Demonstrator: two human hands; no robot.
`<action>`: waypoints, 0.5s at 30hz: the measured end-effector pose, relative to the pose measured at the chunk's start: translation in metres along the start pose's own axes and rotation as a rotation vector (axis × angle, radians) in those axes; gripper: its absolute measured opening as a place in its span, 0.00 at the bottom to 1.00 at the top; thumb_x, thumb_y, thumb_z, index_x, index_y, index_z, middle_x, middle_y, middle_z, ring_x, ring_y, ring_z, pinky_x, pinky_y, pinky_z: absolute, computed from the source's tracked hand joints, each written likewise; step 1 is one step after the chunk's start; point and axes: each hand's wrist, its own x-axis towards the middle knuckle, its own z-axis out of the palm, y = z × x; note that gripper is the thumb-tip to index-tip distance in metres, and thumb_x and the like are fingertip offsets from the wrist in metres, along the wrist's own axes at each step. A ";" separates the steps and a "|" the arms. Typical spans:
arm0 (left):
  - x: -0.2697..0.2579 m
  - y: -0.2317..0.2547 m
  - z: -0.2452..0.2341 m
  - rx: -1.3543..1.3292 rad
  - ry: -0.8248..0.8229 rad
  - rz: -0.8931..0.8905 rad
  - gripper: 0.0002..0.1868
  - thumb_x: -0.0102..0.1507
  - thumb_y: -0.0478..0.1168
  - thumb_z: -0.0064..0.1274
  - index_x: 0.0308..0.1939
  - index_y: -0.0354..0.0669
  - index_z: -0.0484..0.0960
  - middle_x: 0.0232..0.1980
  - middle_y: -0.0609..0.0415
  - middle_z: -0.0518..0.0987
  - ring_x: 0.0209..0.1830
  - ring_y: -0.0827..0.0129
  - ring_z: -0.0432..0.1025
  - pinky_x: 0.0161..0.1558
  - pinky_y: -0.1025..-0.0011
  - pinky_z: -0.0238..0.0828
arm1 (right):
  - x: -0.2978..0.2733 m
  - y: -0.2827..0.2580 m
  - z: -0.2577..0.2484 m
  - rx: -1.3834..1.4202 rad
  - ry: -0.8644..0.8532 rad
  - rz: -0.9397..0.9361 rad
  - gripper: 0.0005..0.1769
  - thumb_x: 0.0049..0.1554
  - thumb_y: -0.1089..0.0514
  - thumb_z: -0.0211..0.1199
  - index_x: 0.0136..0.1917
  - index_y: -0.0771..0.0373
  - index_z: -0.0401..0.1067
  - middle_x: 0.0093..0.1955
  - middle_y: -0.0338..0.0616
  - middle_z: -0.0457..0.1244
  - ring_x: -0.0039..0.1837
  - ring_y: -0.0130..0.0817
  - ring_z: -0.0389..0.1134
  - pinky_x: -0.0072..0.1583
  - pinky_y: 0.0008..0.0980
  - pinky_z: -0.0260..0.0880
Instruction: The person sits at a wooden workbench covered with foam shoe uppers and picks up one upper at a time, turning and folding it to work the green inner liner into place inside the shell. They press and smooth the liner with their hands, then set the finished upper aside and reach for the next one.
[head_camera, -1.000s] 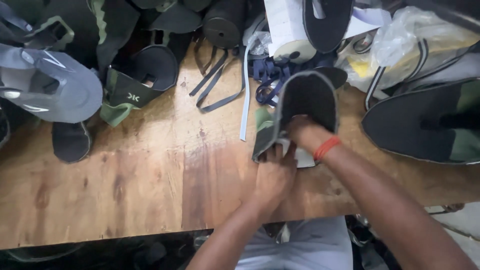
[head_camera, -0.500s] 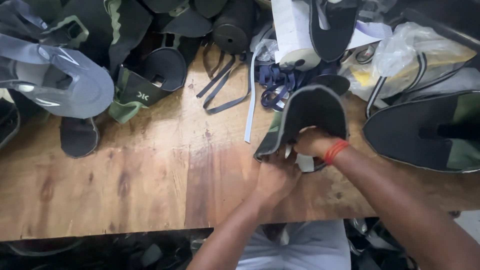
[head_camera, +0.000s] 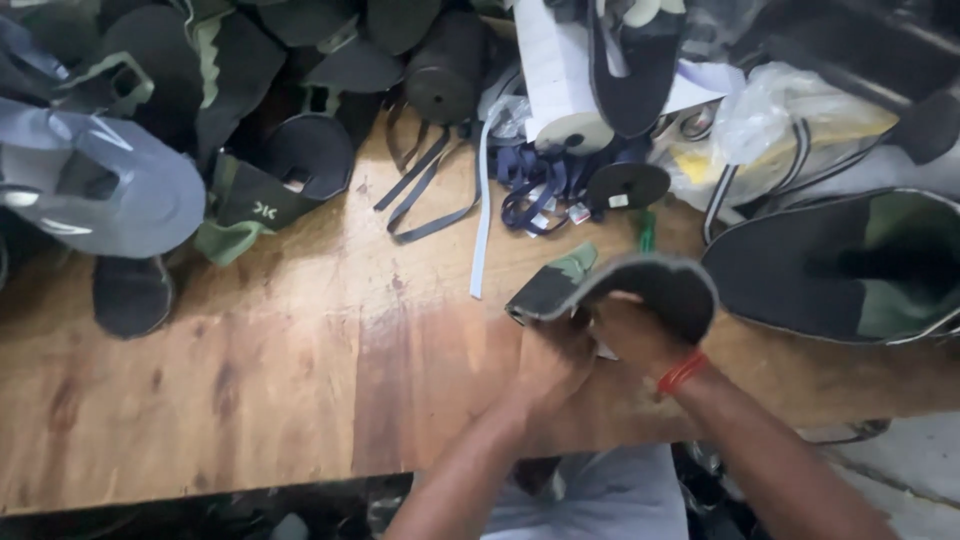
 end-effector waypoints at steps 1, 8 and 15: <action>0.005 -0.001 0.004 -0.004 0.004 0.008 0.15 0.57 0.37 0.52 0.47 0.40 0.81 0.52 0.40 0.78 0.54 0.47 0.72 0.54 0.52 0.69 | 0.002 -0.003 -0.004 -0.008 0.000 0.005 0.17 0.54 0.56 0.52 0.52 0.64 0.76 0.46 0.52 0.68 0.50 0.46 0.69 0.50 0.47 0.68; 0.008 -0.014 0.015 0.086 -0.153 0.070 0.17 0.56 0.42 0.53 0.47 0.41 0.83 0.51 0.45 0.81 0.57 0.51 0.72 0.57 0.54 0.69 | 0.009 -0.012 -0.089 1.085 0.498 0.491 0.17 0.56 0.65 0.52 0.58 0.65 0.72 0.58 0.56 0.68 0.61 0.51 0.69 0.63 0.42 0.66; 0.031 0.012 -0.084 -0.070 -0.325 0.236 0.13 0.59 0.44 0.51 0.44 0.50 0.86 0.54 0.50 0.82 0.57 0.55 0.73 0.55 0.56 0.71 | 0.004 -0.011 -0.064 0.496 0.351 0.312 0.22 0.43 0.63 0.59 0.53 0.63 0.73 0.55 0.57 0.68 0.59 0.53 0.68 0.60 0.50 0.64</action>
